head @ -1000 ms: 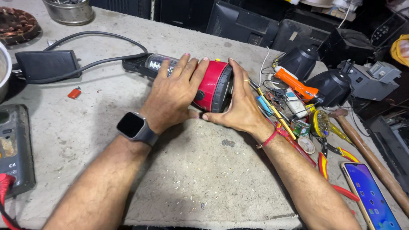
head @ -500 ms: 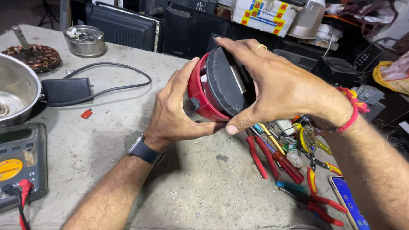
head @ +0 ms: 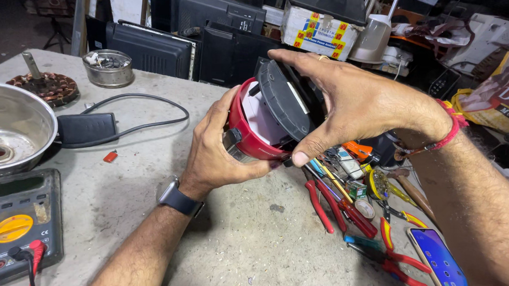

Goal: The person disassembles a red and black LED lantern by removing the bottom cover with a screwdriver, then uses pliers to detach a wire from the internal mechanism. The person continues to manipulate the internal components with a screwdriver and pliers throughout the clip.

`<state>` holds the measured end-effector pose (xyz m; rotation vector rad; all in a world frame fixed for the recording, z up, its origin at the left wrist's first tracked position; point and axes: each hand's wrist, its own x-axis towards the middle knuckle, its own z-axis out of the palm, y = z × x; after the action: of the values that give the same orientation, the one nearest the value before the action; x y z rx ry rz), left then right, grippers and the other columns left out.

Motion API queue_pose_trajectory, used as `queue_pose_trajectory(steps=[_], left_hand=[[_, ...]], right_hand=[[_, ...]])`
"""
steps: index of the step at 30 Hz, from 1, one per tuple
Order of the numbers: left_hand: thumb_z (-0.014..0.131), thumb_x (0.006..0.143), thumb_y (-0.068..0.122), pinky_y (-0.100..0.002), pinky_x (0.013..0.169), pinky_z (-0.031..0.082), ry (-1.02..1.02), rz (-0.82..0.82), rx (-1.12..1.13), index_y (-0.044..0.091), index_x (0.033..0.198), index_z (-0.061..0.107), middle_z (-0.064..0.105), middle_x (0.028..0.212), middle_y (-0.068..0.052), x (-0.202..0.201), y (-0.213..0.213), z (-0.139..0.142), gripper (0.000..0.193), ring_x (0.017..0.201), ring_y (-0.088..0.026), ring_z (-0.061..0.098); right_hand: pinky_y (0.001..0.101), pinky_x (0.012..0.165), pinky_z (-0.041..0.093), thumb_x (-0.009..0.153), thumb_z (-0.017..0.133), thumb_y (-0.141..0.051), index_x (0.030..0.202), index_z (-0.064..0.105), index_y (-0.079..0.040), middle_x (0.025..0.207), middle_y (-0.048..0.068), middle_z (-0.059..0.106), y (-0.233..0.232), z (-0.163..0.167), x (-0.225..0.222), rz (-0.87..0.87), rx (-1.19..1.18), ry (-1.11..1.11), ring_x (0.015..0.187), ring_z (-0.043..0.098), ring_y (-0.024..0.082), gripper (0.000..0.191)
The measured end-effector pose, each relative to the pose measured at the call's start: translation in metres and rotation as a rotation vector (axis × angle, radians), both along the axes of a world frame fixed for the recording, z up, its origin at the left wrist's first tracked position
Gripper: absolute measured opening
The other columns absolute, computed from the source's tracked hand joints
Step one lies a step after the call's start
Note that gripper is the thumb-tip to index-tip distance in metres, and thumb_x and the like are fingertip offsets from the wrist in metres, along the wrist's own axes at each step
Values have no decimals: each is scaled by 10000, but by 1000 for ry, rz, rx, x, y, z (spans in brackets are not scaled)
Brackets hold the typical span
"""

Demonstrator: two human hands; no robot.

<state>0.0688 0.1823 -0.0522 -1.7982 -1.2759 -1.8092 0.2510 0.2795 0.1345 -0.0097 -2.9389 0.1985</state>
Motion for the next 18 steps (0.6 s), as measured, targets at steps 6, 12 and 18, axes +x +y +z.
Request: queue_pose_trajectory(steps=[6, 12, 18], left_hand=[[960, 636, 437, -452, 1168, 532, 23, -32, 12, -20, 1535, 406, 590, 1469, -240, -6, -2, 2, 1151, 1361, -346, 635], [948, 649, 484, -434, 1177, 543, 3, -114, -15, -19, 1541, 398, 585, 1478, -240, -6, -3, 2, 1162, 1371, -331, 634], [955, 637, 480, -419, 1154, 557, -22, -119, -33, -18, 1551, 391, 594, 1467, -234, -7, -5, 2, 1185, 1359, -326, 641]], right_hand=[[390, 1111, 460, 473, 989, -427, 1605, 261, -38, 1554, 172, 489, -1, 0, 4, -1, -129, -7, 1420, 497, 264, 1401], [411, 1128, 407, 458, 1005, -377, 1609, 216, -65, 1611, 171, 410, 4, -3, 9, 32, -134, -29, 1458, 441, 262, 1429], [416, 1204, 303, 542, 952, -241, 1635, 167, -81, 1633, 173, 375, 10, 3, 11, 150, -264, -111, 1519, 343, 254, 1356]])
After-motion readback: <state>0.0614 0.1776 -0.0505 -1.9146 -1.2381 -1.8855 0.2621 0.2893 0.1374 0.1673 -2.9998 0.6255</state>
